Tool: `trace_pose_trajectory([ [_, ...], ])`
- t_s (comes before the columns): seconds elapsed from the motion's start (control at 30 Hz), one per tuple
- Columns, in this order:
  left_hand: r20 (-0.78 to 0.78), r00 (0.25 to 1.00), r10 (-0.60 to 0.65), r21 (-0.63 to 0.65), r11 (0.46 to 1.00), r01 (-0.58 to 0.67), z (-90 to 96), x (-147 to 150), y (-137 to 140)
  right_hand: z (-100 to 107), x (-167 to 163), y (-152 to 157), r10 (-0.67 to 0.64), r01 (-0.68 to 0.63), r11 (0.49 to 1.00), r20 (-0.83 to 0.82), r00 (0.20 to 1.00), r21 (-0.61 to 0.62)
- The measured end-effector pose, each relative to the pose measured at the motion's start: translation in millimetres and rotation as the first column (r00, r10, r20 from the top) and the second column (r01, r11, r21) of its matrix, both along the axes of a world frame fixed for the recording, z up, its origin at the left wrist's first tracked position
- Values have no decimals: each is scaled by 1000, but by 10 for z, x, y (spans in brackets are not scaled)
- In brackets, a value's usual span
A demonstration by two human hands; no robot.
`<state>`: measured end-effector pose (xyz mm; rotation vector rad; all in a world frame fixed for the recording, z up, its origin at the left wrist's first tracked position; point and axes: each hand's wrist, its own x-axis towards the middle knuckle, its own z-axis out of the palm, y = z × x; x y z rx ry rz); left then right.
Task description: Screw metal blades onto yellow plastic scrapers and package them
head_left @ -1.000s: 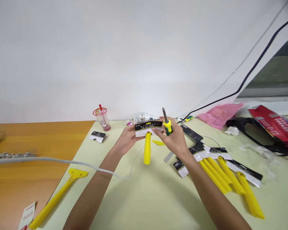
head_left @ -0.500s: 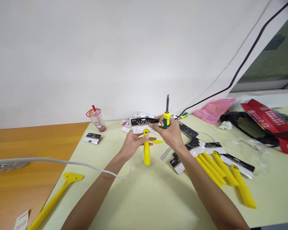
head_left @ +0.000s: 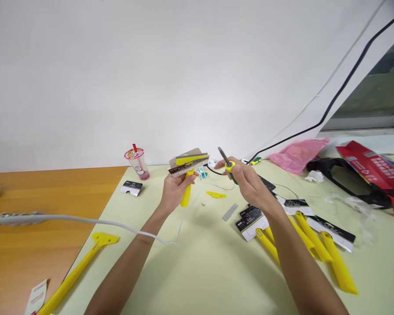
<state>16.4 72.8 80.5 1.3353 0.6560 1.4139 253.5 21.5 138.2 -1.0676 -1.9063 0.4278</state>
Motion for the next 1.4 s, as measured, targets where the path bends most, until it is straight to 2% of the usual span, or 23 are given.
trace_pose_trajectory([
  [0.07,-31,999,7,52,999,-6,-19,-50,24,68,39,-48,-67,76,995,137,988,-64],
  [0.13,-99,995,16,115,993,-5,-35,-119,48,122,79,-92,-121,141,988,234,965,-70],
  [0.2,-234,970,63,220,975,-10,-38,-202,72,161,129,-132,-197,211,977,245,949,-29],
  [0.27,-381,912,154,356,934,-9,-23,-284,90,190,186,-169,-257,260,965,236,937,20],
  [0.37,-473,845,247,469,883,4,12,-361,103,207,253,-208,-265,257,964,287,921,63],
  [0.5,-461,841,283,492,870,-23,7,-350,105,162,234,-213,-196,164,979,321,927,122],
  [0.6,-417,857,302,482,873,-74,-44,-287,100,109,135,-217,-162,93,968,300,940,231],
  [0.73,-349,899,266,416,903,-105,-73,-182,61,64,-27,-276,-210,72,912,309,927,403],
  [0.83,-305,919,250,393,912,-117,-44,-129,22,52,-102,-319,-277,83,872,346,897,482],
  [0.97,-300,919,256,399,909,-123,-28,-116,4,49,-131,-322,-297,83,858,358,885,508],
  [1.17,-327,897,297,409,900,-149,-102,-128,22,40,-128,-308,-317,90,842,353,880,532],
  [1.4,-394,842,369,453,875,-171,-151,-165,46,35,-126,-313,-301,86,854,353,886,513],
])
